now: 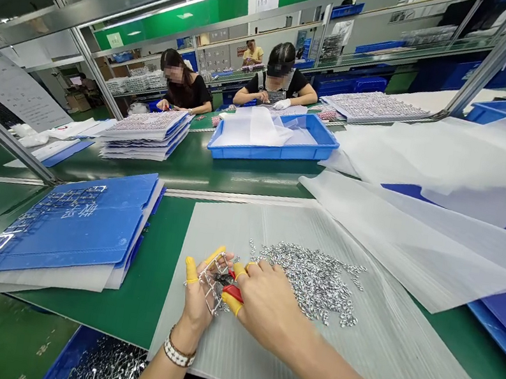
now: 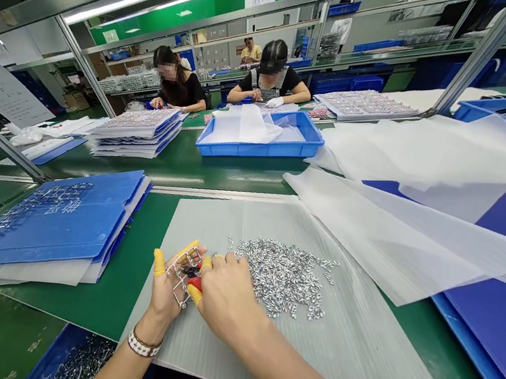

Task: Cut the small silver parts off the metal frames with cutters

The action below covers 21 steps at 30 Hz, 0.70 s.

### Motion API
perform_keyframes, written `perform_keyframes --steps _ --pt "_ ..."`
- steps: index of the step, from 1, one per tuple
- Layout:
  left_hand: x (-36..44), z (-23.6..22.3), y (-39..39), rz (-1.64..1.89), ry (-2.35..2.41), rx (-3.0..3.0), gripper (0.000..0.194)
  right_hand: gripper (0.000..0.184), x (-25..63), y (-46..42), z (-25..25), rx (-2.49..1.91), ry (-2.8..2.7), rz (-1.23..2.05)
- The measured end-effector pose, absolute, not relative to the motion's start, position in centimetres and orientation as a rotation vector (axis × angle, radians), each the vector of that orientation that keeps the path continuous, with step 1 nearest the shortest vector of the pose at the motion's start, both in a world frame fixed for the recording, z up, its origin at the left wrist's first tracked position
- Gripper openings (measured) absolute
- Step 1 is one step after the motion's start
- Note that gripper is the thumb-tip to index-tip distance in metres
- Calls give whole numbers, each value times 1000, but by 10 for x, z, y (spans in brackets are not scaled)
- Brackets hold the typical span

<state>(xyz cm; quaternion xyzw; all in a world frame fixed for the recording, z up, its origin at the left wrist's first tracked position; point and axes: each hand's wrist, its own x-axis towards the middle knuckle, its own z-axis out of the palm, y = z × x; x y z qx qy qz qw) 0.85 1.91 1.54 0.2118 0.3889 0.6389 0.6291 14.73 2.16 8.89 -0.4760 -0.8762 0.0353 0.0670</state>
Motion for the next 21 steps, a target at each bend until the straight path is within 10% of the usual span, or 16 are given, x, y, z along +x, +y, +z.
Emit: perform_keyframes --steps 21 --pt "8 17 14 1474 930 552 74 33 145 19 98 -1401 -2735 120"
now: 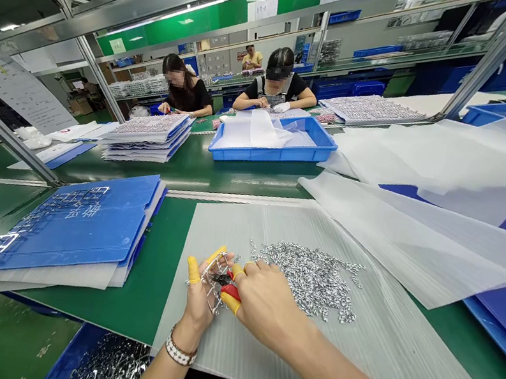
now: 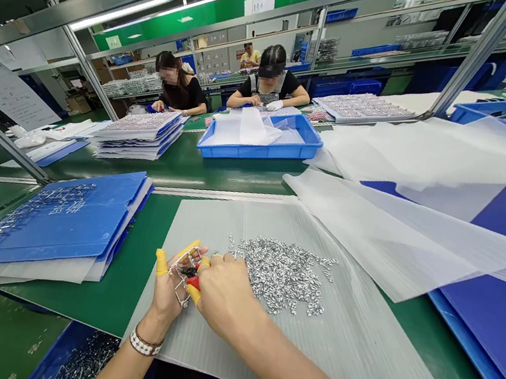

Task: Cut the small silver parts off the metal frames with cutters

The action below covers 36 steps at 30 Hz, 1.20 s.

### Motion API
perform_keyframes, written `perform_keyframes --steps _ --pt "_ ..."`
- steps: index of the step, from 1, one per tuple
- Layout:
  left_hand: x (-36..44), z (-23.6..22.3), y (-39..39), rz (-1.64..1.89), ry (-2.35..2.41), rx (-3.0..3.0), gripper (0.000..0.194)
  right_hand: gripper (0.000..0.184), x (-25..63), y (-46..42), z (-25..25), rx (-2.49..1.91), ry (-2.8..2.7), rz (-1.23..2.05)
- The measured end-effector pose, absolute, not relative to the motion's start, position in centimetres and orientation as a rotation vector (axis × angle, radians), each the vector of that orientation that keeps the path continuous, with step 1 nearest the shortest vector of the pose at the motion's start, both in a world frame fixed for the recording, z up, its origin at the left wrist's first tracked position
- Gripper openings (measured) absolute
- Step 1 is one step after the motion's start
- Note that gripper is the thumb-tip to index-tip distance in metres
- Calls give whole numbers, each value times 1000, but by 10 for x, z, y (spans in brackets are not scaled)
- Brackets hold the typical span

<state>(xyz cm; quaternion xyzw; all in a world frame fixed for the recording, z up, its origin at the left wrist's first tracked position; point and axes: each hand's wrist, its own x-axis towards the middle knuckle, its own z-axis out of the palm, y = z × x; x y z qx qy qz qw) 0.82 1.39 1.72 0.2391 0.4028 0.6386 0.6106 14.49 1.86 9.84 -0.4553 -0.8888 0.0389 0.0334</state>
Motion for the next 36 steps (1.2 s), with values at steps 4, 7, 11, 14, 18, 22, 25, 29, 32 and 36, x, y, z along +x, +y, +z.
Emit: perform_keyframes --steps 4,7,11,14,18,22,25,29,32,36 --pt "4 27 17 1489 870 478 75 31 151 15 90 -1444 -2676 67" --pt "2 32 21 1502 854 408 75 29 153 12 82 -1469 -2669 75" --pt "4 34 23 1521 859 370 72 30 150 10 81 -1475 -2698 116" --pt "6 33 23 1519 867 385 71 32 147 10 84 -1486 -2702 130" --pt "8 32 22 1532 895 425 73 31 146 11 84 -1481 -2696 102" --pt "10 31 22 1552 959 462 75 30 146 11 81 -1444 -2708 54" --pt "11 30 21 1552 987 482 76 29 145 11 81 -1415 -2734 40" --pt "8 31 21 1565 951 488 75 26 145 12 86 -1382 -2754 46" --pt "5 34 22 1574 901 463 75 27 150 15 89 -1422 -2720 24" --pt "4 38 23 1570 870 437 76 30 157 23 87 -1536 -2636 -23"
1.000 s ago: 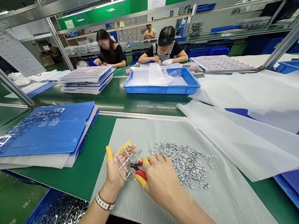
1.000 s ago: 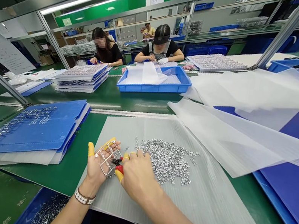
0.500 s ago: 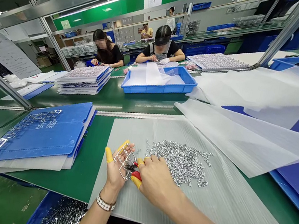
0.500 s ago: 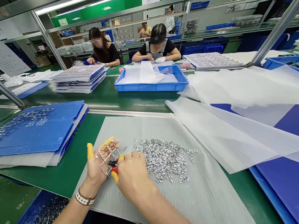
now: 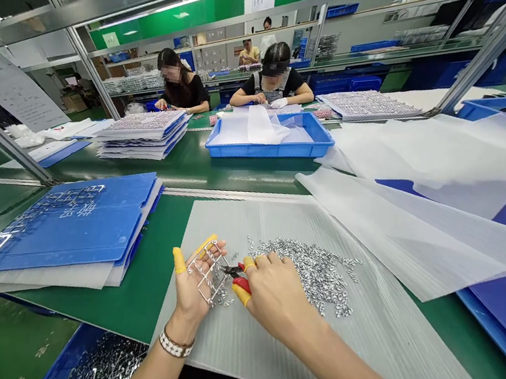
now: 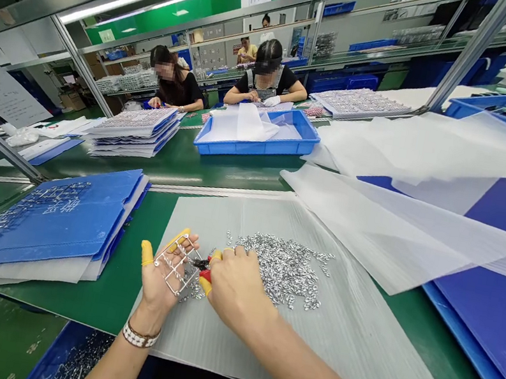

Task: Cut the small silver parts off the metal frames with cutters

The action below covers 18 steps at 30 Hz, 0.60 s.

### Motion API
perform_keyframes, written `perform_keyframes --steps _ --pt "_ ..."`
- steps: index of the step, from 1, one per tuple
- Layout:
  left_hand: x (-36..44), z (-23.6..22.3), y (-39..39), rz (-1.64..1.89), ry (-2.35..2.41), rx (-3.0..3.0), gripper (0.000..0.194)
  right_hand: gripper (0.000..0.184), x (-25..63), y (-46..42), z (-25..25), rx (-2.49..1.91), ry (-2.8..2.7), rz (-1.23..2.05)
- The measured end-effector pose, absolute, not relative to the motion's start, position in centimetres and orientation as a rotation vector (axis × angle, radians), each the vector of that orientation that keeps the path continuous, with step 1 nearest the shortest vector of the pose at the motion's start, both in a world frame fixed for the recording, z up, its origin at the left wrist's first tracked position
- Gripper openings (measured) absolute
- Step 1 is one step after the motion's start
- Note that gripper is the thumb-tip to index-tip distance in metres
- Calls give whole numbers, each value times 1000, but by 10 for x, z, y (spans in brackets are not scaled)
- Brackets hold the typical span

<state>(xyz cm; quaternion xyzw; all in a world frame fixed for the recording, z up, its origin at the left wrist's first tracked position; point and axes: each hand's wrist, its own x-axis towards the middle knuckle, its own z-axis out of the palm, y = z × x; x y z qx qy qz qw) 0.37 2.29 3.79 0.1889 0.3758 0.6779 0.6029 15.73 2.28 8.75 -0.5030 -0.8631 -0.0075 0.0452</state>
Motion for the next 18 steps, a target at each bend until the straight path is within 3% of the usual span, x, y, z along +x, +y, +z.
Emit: perform_keyframes --steps 18 --pt "13 35 19 1555 893 551 73 28 156 28 80 -1524 -2641 -22"
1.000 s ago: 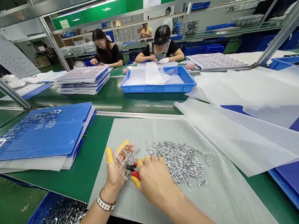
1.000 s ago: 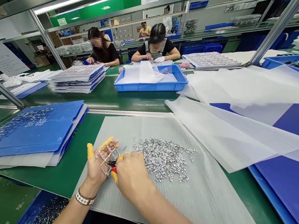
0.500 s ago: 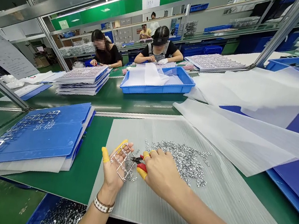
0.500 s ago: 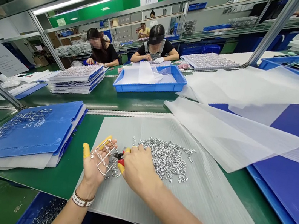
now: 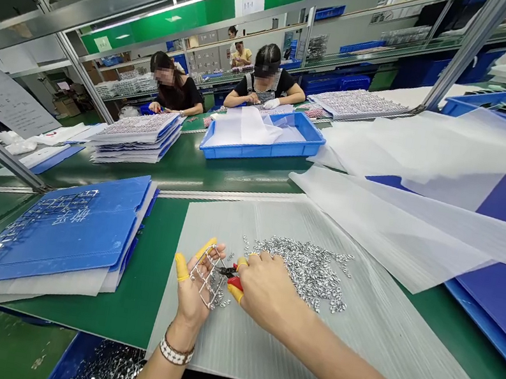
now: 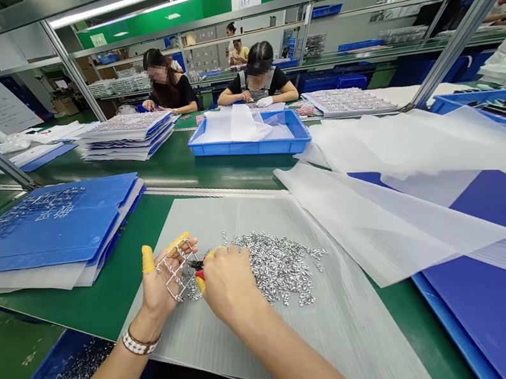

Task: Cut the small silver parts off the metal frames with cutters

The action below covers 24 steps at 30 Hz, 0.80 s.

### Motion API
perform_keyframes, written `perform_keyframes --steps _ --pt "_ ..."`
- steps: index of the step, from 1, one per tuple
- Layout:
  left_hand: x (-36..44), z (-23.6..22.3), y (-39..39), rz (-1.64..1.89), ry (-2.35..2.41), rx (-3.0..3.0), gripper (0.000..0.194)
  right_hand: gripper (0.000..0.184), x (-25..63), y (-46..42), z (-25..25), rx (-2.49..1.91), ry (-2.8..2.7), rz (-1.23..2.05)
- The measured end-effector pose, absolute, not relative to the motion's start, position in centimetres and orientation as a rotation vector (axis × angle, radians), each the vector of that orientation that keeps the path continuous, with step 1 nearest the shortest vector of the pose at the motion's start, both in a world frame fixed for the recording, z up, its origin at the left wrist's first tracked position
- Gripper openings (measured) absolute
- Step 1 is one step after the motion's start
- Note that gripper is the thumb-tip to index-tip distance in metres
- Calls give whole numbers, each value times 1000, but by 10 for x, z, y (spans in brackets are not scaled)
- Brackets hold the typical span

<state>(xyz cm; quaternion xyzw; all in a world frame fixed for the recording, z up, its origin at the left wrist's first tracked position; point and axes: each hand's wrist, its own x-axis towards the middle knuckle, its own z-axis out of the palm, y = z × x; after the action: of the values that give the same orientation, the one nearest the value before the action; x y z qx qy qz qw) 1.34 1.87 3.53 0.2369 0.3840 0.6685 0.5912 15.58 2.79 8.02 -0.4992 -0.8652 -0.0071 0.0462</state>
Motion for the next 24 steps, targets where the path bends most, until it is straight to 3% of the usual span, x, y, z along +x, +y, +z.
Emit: perform_keyframes --steps 8,12,15,17,20,24 --pt "11 40 15 1563 869 629 75 26 166 30 85 -1518 -2595 166" --pt "8 34 9 1633 1035 1077 82 19 175 41 75 -1479 -2145 829" --pt "2 24 7 1556 1229 1812 85 25 170 47 67 -1274 -1550 1415" --pt "0 19 7 1431 1255 2241 83 26 162 48 64 -1133 -1247 1607" --pt "1 17 7 1321 1246 2525 83 27 151 47 61 -1002 -1052 1729" --pt "3 20 4 1352 1289 2408 83 32 149 46 58 -966 -981 1708"
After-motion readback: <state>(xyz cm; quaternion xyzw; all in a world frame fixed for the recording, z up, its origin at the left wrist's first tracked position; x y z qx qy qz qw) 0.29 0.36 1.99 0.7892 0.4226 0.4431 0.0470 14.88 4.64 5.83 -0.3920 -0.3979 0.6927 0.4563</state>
